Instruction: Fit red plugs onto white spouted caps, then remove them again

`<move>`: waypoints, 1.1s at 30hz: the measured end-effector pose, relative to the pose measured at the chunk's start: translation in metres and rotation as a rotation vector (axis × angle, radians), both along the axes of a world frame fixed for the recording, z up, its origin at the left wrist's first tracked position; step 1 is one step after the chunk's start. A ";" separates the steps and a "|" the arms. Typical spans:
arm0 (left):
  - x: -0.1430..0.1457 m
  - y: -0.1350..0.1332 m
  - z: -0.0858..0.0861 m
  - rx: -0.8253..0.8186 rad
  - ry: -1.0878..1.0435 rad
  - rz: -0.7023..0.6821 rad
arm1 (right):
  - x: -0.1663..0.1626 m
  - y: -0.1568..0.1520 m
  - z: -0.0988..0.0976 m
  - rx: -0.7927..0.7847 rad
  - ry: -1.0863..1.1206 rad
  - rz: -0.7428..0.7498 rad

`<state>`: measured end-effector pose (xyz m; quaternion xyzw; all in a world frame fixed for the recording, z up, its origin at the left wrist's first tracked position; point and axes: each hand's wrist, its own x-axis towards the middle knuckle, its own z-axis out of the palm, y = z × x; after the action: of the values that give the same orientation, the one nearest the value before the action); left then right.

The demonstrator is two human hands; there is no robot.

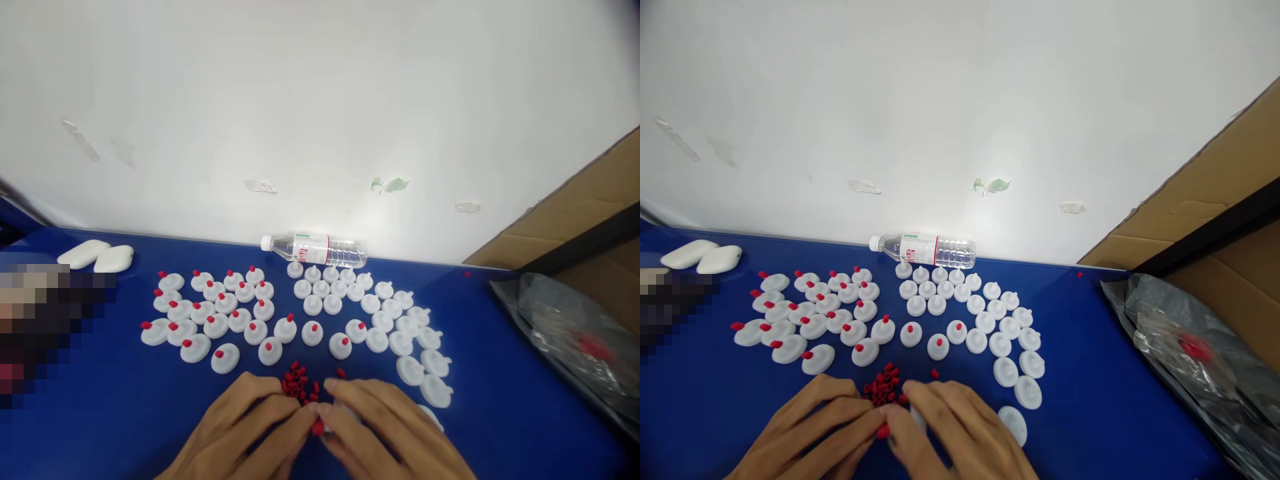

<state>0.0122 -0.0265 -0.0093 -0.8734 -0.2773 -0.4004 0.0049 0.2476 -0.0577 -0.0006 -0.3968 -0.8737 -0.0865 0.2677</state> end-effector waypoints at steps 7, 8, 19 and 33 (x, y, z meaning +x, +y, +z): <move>-0.013 0.010 0.008 -0.083 0.106 0.009 | 0.012 0.022 0.010 -0.049 0.178 -0.118; -0.012 0.011 0.010 -0.087 0.128 -0.004 | 0.012 0.023 0.012 -0.076 0.168 -0.132; -0.009 0.011 0.009 -0.084 0.196 -0.035 | 0.012 0.015 0.007 -0.205 0.013 -0.148; -0.011 0.010 -0.009 -0.171 0.177 -0.050 | 0.028 0.028 0.003 -0.144 -0.114 -0.438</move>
<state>0.0010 -0.0164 -0.0183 -0.9092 -0.2871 -0.2965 -0.0553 0.2757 -0.0300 0.0025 -0.5894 -0.7845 -0.1022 0.1636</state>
